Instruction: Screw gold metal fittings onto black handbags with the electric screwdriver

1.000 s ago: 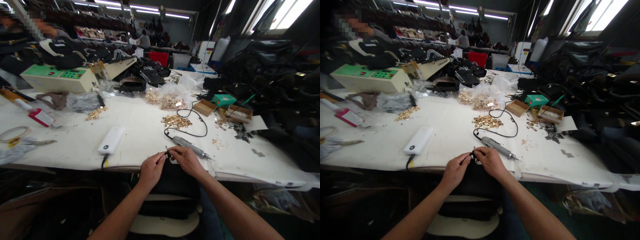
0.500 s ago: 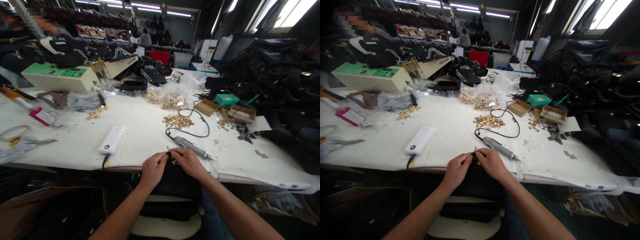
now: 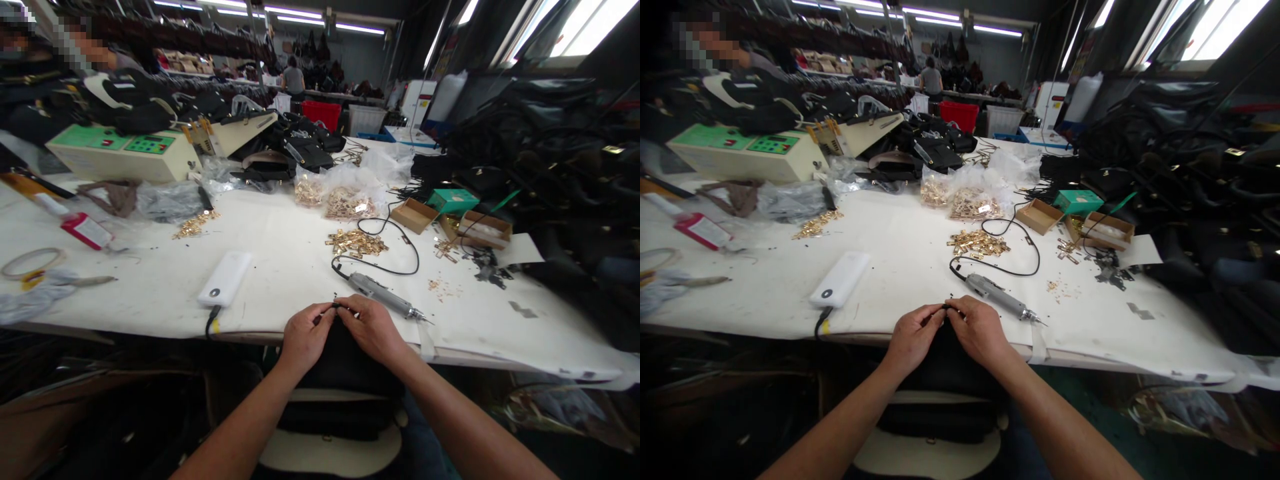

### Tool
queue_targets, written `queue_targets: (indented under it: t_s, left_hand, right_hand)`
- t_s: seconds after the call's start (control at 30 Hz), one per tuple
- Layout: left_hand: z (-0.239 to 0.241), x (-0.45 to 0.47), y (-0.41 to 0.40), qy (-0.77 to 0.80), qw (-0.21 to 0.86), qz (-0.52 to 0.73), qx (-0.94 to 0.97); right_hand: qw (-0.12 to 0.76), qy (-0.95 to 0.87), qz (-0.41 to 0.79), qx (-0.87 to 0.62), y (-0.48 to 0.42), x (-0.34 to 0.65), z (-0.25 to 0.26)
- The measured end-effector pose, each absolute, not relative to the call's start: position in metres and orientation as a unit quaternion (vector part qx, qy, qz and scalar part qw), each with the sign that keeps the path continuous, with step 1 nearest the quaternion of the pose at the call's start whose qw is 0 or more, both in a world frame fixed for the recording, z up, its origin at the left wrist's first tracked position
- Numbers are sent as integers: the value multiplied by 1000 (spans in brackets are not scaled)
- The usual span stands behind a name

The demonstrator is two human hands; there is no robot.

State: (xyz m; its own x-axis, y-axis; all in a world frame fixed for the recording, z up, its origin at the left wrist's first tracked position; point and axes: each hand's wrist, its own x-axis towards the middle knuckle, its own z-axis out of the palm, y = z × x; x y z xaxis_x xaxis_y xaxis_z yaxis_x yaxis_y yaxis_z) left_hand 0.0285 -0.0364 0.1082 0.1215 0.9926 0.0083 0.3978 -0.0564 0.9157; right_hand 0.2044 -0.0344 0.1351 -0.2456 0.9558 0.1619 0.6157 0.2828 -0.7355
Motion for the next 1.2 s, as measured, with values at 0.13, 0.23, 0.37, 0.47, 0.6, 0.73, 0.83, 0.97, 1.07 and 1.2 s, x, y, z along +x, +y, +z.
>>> queue_targets:
  t_s: [0.13, 0.23, 0.37, 0.47, 0.6, 0.73, 0.83, 0.97, 1.07, 1.2]
  left_hand:
    - [108, 28, -34, 561, 432, 366, 604]
    - [106, 28, -33, 559, 442, 369, 596]
    - [105, 29, -30, 554, 460, 379, 581]
    - [106, 30, -27, 553, 472, 385, 568]
    - [108, 30, -25, 554, 486, 389, 553]
    - [107, 31, -23, 562, 491, 391, 539]
    - [107, 33, -23, 571, 489, 394, 528]
    - [107, 34, -23, 576, 487, 396, 524]
    - [109, 34, -24, 572, 489, 393, 528]
    - [110, 33, -23, 567, 489, 386, 539]
  right_hand:
    - [323, -719, 309, -532, -33, 205, 136]
    - [335, -707, 328, -529, -32, 204, 137]
    - [343, -694, 344, -532, -31, 202, 140]
    - [344, -688, 356, -531, -29, 200, 143]
    - [347, -682, 356, -536, -27, 197, 146]
    - [349, -682, 346, -542, -26, 195, 144]
    - [355, -679, 337, -547, -26, 194, 140]
    - [361, -667, 352, -549, -25, 196, 139]
    - [344, -646, 392, -557, -25, 198, 142]
    - [331, -642, 405, -561, -24, 198, 144]
